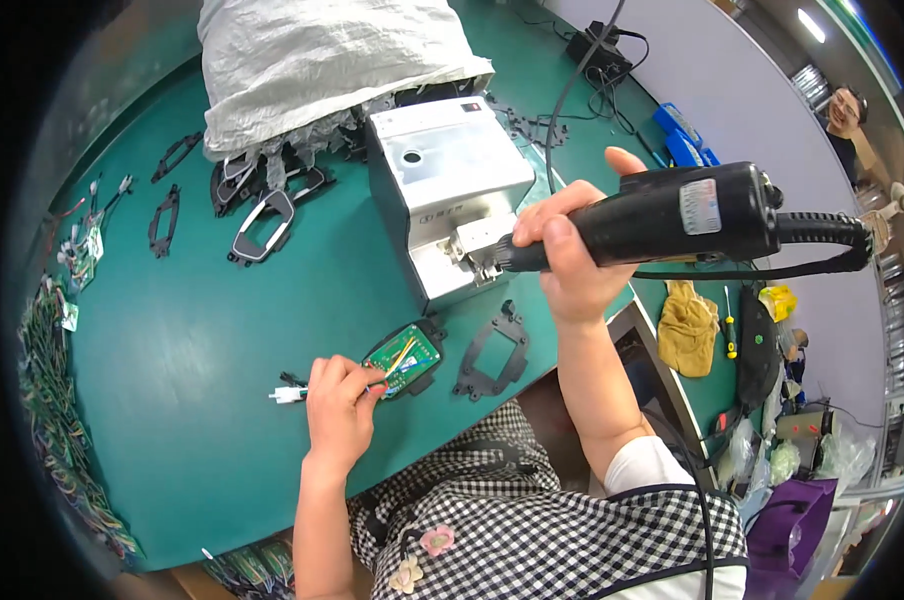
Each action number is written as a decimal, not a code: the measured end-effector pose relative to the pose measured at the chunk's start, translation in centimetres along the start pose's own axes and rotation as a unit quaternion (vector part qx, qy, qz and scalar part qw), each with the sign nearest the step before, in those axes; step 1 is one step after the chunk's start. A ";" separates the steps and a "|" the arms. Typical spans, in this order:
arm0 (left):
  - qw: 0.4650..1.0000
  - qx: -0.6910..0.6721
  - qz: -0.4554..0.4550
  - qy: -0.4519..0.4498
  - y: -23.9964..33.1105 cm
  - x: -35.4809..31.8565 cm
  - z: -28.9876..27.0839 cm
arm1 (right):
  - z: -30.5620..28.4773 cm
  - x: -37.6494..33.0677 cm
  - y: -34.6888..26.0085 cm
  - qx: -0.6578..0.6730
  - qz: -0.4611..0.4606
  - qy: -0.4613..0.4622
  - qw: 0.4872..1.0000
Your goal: The person assembles electronic circuit boards into plastic housing units using an electric screwdriver.
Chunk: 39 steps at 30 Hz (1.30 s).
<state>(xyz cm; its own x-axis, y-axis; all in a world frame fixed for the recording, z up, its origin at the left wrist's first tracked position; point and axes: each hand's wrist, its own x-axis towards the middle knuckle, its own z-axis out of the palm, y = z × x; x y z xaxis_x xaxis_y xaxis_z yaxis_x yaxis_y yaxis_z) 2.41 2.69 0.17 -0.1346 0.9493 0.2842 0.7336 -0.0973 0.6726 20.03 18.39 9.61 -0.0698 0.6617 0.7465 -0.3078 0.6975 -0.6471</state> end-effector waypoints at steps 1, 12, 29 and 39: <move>1.000 -0.006 0.000 0.003 0.0 0.0 0.1 | 0.2 -0.1 0.2 0.070 0.012 0.014 0.997; 1.000 -0.018 0.007 -0.014 0.2 0.0 -0.5 | 0.6 1.0 0.1 0.025 0.152 -0.117 0.981; 0.999 -0.026 0.004 0.028 -1.1 0.0 0.6 | 6.3 -9.9 -1.9 0.106 0.174 -0.100 0.974; 0.999 -0.021 0.013 0.043 -1.4 0.1 0.8 | 6.6 -8.9 -0.4 -0.026 0.055 -0.297 0.953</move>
<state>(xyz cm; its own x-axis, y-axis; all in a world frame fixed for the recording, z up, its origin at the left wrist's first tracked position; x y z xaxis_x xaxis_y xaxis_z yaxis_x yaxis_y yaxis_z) 1.92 3.16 -1.29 -0.1745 0.9169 0.3591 0.7095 -0.1358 0.6915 14.48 10.36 4.27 -0.6281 0.4711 0.6193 -0.2205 0.6555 -0.7223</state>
